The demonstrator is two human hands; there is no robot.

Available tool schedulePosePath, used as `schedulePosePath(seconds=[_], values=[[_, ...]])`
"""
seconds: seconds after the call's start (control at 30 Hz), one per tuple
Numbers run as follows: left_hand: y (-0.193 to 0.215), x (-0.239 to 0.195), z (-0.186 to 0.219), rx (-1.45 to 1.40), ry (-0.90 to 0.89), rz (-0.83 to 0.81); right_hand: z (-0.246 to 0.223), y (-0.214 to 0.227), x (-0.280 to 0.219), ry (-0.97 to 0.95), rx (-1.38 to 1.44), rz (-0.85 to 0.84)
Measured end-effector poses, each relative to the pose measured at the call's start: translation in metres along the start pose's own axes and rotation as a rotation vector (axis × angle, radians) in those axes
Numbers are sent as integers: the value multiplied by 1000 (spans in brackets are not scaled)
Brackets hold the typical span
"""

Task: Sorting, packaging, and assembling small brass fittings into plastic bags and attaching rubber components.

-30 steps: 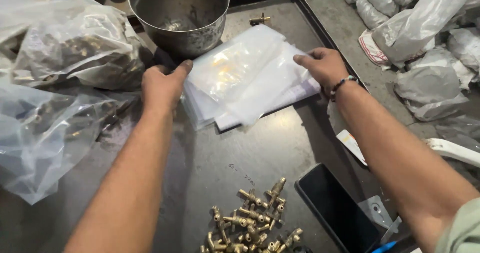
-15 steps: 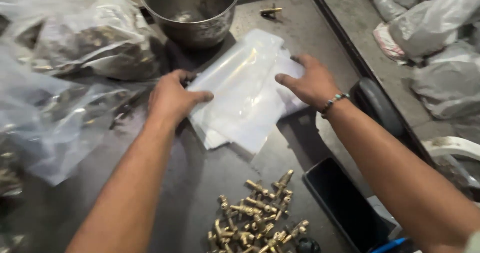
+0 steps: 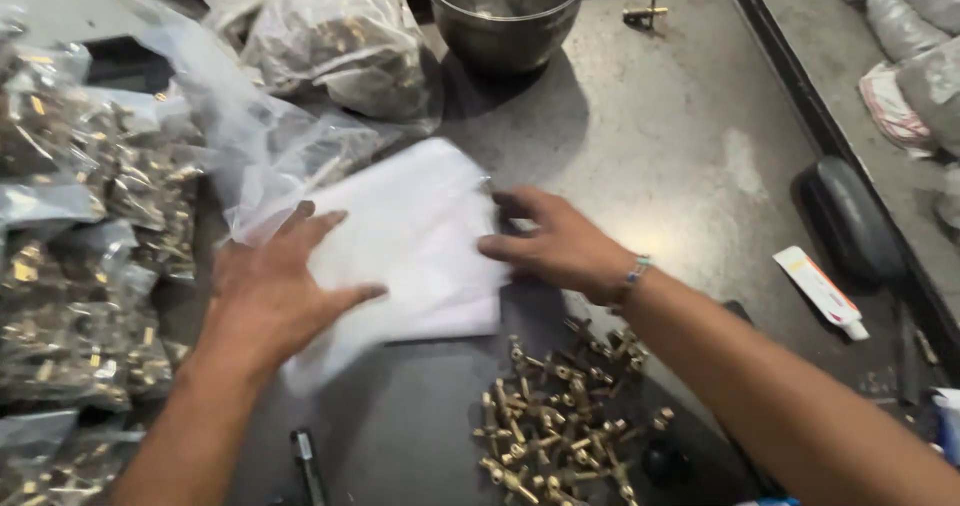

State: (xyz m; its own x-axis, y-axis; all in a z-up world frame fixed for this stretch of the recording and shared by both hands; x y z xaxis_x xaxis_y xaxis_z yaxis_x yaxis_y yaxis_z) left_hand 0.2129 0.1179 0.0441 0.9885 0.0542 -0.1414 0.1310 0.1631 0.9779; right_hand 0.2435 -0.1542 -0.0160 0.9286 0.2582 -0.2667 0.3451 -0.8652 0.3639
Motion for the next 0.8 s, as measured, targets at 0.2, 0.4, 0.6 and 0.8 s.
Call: schedulePosePath(seconds=[0.2,0.4,0.6,0.8], values=[[-9,-21,11,198,-87,16,-43,-38,-14,206,38,-205],[10,-94,71,-400,-382,160,-31,33,-94,151,-299,-130],[-41,-142,156,-488,-784,47,-10,12,-163,362,-655,-74],[-50,-144,153,-499,-715,-146,-8,-4,-190,362,-427,24]])
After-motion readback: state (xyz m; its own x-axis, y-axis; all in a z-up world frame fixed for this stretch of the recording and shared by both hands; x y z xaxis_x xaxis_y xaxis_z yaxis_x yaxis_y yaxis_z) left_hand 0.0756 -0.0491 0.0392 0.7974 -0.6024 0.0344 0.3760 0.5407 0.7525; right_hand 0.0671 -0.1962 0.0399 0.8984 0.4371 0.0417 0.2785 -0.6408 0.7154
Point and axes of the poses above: each hand's wrist, its own x-axis towards the middle knuckle, its own y-axis out of the back of the hand, z = x × y, the point moved 9 cm from there along x, towards the middle knuckle, and after that the axes turned 4 degrees about y, right-handed, at the moved point
